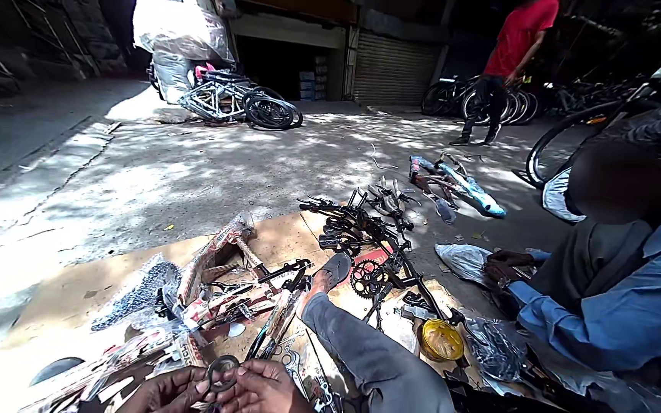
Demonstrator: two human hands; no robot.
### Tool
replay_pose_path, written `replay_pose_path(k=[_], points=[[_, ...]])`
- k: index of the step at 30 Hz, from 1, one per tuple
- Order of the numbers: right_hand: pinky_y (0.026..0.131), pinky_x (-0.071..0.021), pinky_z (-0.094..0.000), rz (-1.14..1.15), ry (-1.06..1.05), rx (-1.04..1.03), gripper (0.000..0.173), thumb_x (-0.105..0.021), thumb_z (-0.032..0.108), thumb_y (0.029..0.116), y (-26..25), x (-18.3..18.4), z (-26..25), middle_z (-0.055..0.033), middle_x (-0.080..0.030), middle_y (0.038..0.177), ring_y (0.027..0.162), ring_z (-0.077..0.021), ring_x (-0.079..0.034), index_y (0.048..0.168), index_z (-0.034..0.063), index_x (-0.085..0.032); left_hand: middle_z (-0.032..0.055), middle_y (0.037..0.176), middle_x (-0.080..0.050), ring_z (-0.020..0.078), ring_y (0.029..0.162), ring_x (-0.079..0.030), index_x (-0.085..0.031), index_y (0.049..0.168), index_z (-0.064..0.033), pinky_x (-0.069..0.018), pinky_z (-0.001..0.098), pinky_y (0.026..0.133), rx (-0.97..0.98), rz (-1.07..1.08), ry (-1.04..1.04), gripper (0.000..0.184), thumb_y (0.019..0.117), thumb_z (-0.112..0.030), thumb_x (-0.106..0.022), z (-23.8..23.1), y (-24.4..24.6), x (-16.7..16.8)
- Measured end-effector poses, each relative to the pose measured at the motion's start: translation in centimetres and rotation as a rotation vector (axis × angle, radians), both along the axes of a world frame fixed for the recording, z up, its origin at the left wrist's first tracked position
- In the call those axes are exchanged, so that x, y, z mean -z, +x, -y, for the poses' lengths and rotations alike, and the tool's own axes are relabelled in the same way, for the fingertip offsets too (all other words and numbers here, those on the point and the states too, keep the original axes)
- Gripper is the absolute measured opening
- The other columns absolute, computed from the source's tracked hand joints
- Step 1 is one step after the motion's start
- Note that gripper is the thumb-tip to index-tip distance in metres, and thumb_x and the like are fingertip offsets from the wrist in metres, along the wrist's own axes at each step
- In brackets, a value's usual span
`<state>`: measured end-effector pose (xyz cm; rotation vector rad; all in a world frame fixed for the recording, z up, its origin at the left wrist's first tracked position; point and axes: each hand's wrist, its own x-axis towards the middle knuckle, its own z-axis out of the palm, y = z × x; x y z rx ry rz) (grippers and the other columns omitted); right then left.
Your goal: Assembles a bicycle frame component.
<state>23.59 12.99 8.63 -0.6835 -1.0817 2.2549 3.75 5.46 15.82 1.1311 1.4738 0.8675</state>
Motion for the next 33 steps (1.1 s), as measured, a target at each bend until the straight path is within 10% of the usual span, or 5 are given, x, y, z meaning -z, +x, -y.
replay_pose_path(k=[33], points=[[0.077, -0.0642, -0.0383, -0.081, 0.146, 0.045, 0.019, -0.062, 0.013, 0.1029, 0.2, -0.5, 0.6, -0.0209, -0.074, 0.099, 0.083, -0.0257, -0.075, 0.106, -0.0051, -0.066, 0.0081, 0.095, -0.073, 0.0181, 0.085, -0.072, -0.071, 0.109, -0.0011, -0.0618, 0.0362, 0.081, -0.048, 0.104, -0.031, 0.022, 0.1062, -0.016, -0.056, -0.1, 0.5, 2.0]])
